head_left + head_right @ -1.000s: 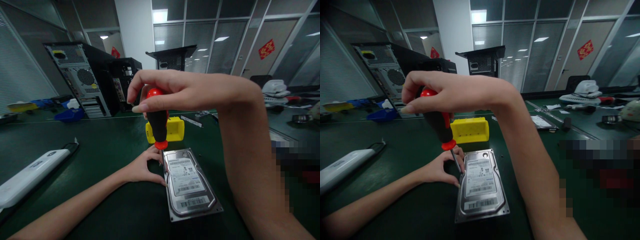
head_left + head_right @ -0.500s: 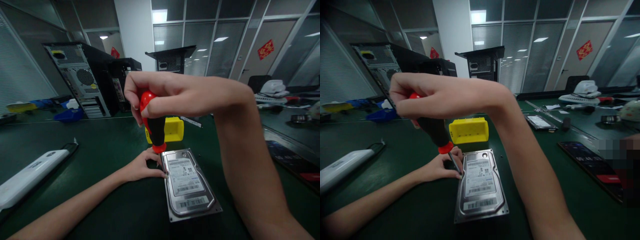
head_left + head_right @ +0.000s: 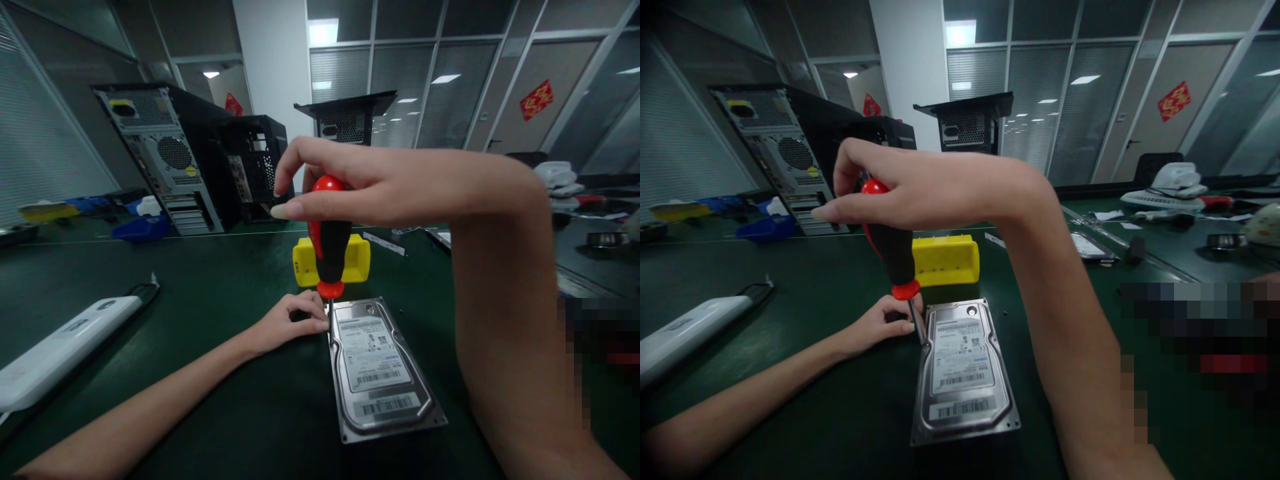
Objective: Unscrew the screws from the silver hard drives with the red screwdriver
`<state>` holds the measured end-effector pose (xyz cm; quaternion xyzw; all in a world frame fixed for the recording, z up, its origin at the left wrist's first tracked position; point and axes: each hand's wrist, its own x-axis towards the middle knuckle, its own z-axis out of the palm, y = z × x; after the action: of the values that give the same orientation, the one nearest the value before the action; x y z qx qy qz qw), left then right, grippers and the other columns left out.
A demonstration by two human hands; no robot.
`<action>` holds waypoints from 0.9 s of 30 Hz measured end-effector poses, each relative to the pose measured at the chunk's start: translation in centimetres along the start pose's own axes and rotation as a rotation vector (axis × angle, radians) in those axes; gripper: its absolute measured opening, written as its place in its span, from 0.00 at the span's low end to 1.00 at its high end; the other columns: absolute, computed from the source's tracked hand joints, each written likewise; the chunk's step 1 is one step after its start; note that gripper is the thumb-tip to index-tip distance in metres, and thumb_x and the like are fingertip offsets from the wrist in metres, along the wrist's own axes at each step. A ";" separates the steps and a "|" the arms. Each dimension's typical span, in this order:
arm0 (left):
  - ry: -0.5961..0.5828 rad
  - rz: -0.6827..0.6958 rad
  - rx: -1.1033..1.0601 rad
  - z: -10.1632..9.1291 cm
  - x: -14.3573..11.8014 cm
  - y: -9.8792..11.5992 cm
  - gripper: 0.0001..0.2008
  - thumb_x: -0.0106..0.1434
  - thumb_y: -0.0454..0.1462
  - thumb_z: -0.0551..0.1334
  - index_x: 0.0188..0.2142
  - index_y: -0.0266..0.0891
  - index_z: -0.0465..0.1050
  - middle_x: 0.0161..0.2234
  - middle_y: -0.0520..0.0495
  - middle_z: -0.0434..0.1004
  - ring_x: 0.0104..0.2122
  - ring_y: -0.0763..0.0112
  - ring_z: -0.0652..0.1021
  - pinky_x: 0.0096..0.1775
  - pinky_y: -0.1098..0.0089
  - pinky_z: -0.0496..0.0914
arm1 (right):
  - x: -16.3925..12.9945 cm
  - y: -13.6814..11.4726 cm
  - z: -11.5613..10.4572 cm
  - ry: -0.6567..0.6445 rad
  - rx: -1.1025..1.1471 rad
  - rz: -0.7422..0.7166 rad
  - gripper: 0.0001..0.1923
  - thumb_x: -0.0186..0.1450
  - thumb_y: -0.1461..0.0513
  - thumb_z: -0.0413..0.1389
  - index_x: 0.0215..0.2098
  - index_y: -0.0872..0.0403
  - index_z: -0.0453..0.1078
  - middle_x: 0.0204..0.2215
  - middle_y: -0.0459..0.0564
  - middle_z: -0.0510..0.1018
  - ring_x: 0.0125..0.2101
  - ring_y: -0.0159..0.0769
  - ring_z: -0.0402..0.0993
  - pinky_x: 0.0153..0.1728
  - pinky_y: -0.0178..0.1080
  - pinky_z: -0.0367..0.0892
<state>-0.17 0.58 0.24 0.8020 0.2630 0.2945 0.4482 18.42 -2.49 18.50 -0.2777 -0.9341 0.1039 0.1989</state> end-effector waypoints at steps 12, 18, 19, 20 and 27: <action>-0.077 0.029 -0.085 -0.3 -0.1 -0.5 0.08 0.53 0.37 0.67 0.35 0.40 0.80 0.28 0.50 0.66 0.31 0.72 0.68 0.38 0.69 0.64 | 0.6 0.6 -0.5 -0.174 0.170 -0.252 0.09 0.64 0.68 0.47 0.42 0.63 0.63 0.39 0.42 0.70 0.36 0.19 0.68 0.35 0.20 0.66; -0.142 0.062 -0.044 0.2 -0.1 -0.2 0.09 0.54 0.33 0.66 0.37 0.42 0.79 0.30 0.49 0.68 0.32 0.72 0.67 0.36 0.71 0.63 | 1.4 -0.1 0.3 -0.116 0.153 -0.293 0.10 0.62 0.63 0.49 0.41 0.60 0.64 0.40 0.38 0.71 0.36 0.18 0.68 0.35 0.19 0.65; -0.138 0.062 -0.049 0.3 -0.1 -0.1 0.09 0.54 0.33 0.66 0.36 0.42 0.79 0.30 0.49 0.69 0.32 0.72 0.67 0.36 0.71 0.63 | 1.5 -0.2 0.4 -0.113 0.171 -0.289 0.10 0.62 0.64 0.49 0.42 0.59 0.63 0.41 0.38 0.71 0.37 0.18 0.68 0.35 0.19 0.65; -0.131 0.063 -0.061 0.4 0.0 0.0 0.08 0.54 0.32 0.66 0.36 0.42 0.80 0.30 0.49 0.69 0.32 0.72 0.67 0.36 0.71 0.63 | 1.4 -0.3 0.5 -0.109 0.190 -0.277 0.11 0.62 0.65 0.48 0.43 0.59 0.63 0.43 0.39 0.70 0.38 0.19 0.68 0.35 0.19 0.65; -0.102 0.073 -0.108 0.5 0.0 0.0 0.09 0.52 0.30 0.67 0.34 0.41 0.80 0.29 0.50 0.69 0.32 0.72 0.68 0.36 0.71 0.64 | 0.5 -0.2 0.0 -0.104 0.214 -0.196 0.14 0.63 0.65 0.45 0.47 0.58 0.61 0.40 0.39 0.72 0.40 0.21 0.68 0.33 0.22 0.64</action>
<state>0.18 0.25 0.05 0.7997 0.1941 0.2833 0.4925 17.95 -2.33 18.74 -0.1565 -0.9493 0.1974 0.1881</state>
